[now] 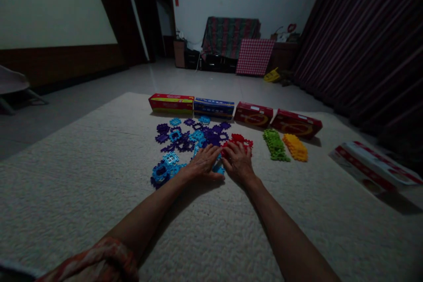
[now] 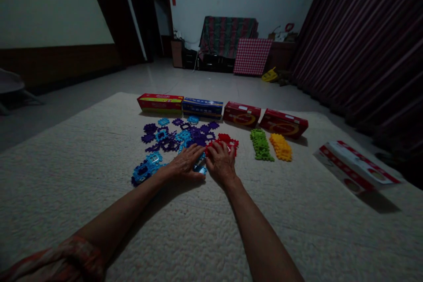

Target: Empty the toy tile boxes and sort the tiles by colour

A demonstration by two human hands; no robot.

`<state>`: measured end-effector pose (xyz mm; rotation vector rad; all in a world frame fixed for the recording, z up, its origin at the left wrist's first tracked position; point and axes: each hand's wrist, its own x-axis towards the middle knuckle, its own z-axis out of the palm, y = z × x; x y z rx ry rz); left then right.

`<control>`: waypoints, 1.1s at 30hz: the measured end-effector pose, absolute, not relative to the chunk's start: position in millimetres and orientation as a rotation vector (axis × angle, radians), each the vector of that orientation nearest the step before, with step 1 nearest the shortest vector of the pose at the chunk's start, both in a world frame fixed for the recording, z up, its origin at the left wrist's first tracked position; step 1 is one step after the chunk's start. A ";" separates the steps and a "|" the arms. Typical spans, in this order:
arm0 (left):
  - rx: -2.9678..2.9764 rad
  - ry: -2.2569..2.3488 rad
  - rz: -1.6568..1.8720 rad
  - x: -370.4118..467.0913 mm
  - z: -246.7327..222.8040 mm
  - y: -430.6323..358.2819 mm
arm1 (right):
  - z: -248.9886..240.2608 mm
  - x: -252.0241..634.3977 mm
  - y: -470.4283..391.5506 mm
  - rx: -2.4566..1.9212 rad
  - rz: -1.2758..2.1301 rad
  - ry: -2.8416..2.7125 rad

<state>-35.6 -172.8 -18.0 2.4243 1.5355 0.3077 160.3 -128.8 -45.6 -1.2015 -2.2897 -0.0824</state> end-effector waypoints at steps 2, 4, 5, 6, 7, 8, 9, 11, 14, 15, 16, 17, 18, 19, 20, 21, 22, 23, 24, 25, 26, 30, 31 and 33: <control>2.396 1.557 0.285 -35.0 -18.6 -173.1 | -46.9 160.0 -128.8 -1.213 -0.075 -2.276; 2.376 1.579 0.276 -36.9 -18.1 -172.8 | -47.7 159.6 -129.0 -1.221 -0.069 -2.255; 2.374 1.588 0.272 -38.6 -17.4 -172.6 | -47.8 159.3 -129.1 -1.222 -0.066 -2.244; 2.380 1.596 0.267 -40.4 -16.4 -172.2 | -47.8 159.1 -129.1 -1.221 -0.063 -2.233; 2.393 1.606 0.266 -42.3 -15.0 -171.9 | -47.7 158.8 -128.9 -1.219 -0.059 -2.225; 2.415 1.613 0.265 -44.2 -13.5 -171.5 | -47.5 158.5 -128.7 -1.216 -0.054 -2.217; 2.444 1.619 0.262 -46.0 -11.9 -171.1 | -47.2 158.3 -128.4 -1.212 -0.048 -2.211; 2.505 1.631 0.253 -49.8 -9.0 -170.1 | -46.8 157.9 -127.8 -1.205 -0.034 -2.203; 2.564 1.661 0.226 -56.1 -7.1 -168.0 | -46.6 157.9 -127.2 -1.204 -0.022 -2.199; 2.572 1.677 0.218 -58.4 -7.2 -167.1 | -46.6 158.0 -127.2 -1.208 -0.023 -2.198; 2.574 1.698 0.214 -60.7 -7.6 -166.1 | -46.5 158.1 -127.2 -1.213 -0.026 -2.194; 2.571 1.723 0.213 -62.9 -8.1 -165.1 | -46.5 158.2 -127.4 -1.219 -0.031 -2.189; 2.563 1.750 0.212 -65.0 -8.5 -164.1 | -46.3 158.3 -127.6 -1.223 -0.034 -2.184; 2.554 1.776 0.210 -66.9 -8.8 -163.1 | -46.2 158.4 -127.8 -1.226 -0.037 -2.180; 2.543 1.801 0.206 -68.5 -8.9 -162.2 | -46.1 158.4 -128.0 -1.226 -0.039 -2.180; 2.534 1.821 0.200 -69.9 -8.8 -161.2 | -46.1 158.4 -128.0 -1.224 -0.040 -2.182; 2.527 1.835 0.193 -71.2 -8.6 -160.1 | -46.3 158.4 -128.0 -1.219 -0.042 -2.185; 2.518 1.846 0.185 -72.3 -8.3 -159.1 | -46.6 158.5 -127.8 -1.215 -0.043 -2.187; 2.505 1.860 0.179 -73.4 -8.1 -158.2 | -47.1 158.6 -127.5 -1.211 -0.044 -2.187; 2.488 1.879 0.177 -74.4 -8.0 -157.3 | -47.7 158.7 -127.1 -1.208 -0.044 -2.186; 2.467 1.899 0.182 -75.6 -7.9 -156.8 | -48.3 158.8 -126.7 -1.207 -0.044 -2.183; 2.401 1.937 0.300 -80.7 -5.7 -157.5 | -48.7 159.4 -126.0 -1.207 -0.043 -2.184; 2.395 1.928 0.341 -81.5 -4.0 -157.5 | -48.3 159.5 -126.1 -1.203 -0.040 -2.184; 2.395 1.903 0.398 -81.1 1.2 -153.6 | -47.3 159.7 -126.1 -1.201 -0.024 -2.173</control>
